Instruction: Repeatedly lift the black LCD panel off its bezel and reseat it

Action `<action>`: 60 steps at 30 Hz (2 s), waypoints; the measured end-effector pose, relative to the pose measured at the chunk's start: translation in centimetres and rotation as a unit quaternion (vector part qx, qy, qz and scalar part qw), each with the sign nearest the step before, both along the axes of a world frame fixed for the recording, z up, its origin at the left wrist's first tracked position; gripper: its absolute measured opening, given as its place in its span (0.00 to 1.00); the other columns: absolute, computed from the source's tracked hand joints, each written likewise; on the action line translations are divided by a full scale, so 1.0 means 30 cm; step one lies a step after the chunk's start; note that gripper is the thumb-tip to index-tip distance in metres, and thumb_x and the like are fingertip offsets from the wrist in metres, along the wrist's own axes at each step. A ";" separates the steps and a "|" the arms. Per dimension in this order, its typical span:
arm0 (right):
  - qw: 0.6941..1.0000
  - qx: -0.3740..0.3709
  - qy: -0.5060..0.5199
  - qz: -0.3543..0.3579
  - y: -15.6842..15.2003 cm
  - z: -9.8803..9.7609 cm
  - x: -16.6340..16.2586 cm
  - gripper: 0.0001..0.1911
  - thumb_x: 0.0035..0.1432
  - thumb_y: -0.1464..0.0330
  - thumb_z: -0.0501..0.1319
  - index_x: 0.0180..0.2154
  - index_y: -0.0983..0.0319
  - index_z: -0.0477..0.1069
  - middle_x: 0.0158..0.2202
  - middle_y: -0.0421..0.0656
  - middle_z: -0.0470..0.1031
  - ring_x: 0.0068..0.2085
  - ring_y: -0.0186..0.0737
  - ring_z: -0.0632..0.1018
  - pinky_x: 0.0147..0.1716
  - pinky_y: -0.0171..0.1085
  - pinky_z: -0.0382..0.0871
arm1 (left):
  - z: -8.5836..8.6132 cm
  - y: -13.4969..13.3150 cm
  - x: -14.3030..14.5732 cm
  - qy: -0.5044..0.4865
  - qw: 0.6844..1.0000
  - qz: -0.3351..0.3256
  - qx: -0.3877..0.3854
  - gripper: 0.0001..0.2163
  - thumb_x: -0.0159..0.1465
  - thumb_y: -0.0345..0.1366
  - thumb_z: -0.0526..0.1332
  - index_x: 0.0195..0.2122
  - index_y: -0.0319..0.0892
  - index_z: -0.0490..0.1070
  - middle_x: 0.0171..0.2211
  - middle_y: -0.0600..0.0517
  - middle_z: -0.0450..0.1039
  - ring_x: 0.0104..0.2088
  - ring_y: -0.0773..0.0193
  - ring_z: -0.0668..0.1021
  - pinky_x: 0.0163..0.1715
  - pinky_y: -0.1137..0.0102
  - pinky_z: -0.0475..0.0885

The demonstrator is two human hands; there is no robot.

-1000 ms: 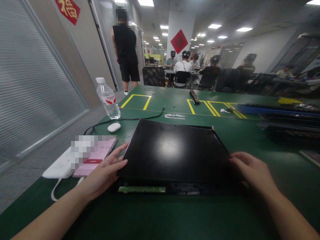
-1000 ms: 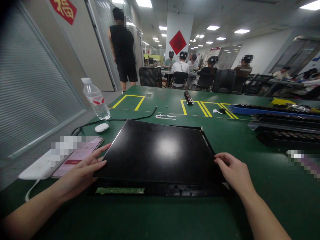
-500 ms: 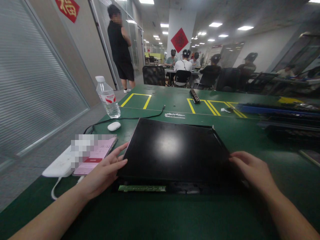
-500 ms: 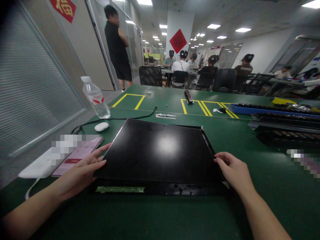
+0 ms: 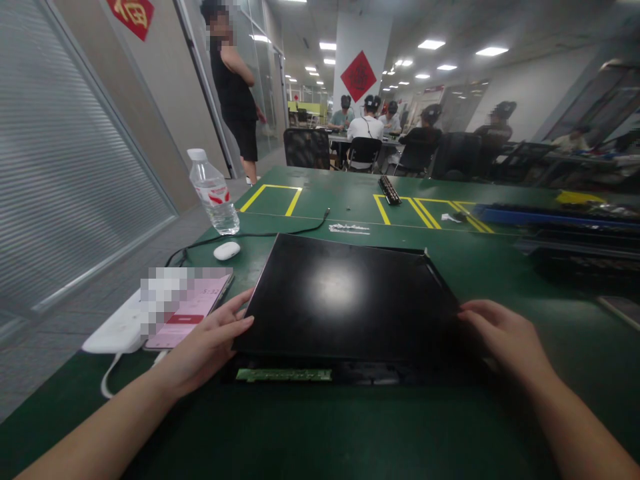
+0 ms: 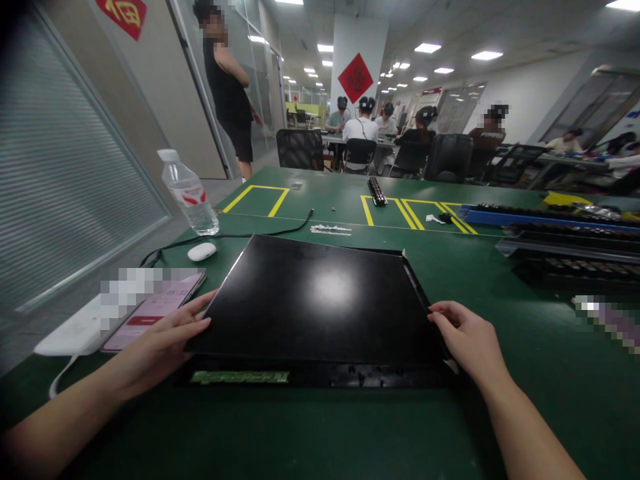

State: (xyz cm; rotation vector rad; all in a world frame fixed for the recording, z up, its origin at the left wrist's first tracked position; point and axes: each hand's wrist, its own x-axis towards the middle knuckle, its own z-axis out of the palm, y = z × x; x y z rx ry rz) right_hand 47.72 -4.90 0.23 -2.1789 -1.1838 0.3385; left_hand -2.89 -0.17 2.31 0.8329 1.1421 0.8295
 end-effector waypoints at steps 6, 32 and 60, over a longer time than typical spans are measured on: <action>1.000 0.006 0.001 0.012 -0.002 -0.009 0.011 0.19 0.48 0.50 0.63 0.35 0.53 0.82 0.35 0.47 0.86 0.38 0.57 0.83 0.40 0.50 0.73 | 0.031 -0.014 0.013 0.002 1.000 0.019 -0.012 0.49 0.57 0.49 0.79 0.79 0.57 0.60 0.68 0.46 0.79 0.67 0.37 0.79 0.48 0.56 0.83; 1.000 0.010 0.002 -0.002 0.004 -0.006 0.005 0.20 0.44 0.49 0.63 0.34 0.54 0.83 0.35 0.47 0.86 0.38 0.57 0.83 0.40 0.50 0.73 | -0.014 0.004 -0.007 -0.006 1.000 0.009 -0.002 0.51 0.57 0.45 0.80 0.79 0.56 0.58 0.58 0.46 0.88 0.59 0.40 0.86 0.48 0.58 0.84; 1.000 -0.002 -0.008 0.007 0.004 -0.005 0.013 0.19 0.46 0.49 0.63 0.33 0.53 0.83 0.34 0.46 0.86 0.38 0.56 0.83 0.41 0.50 0.73 | 0.001 -0.007 0.004 0.001 1.000 0.006 0.005 0.45 0.60 0.49 0.78 0.77 0.57 0.63 0.68 0.46 0.80 0.69 0.37 0.78 0.60 0.53 0.81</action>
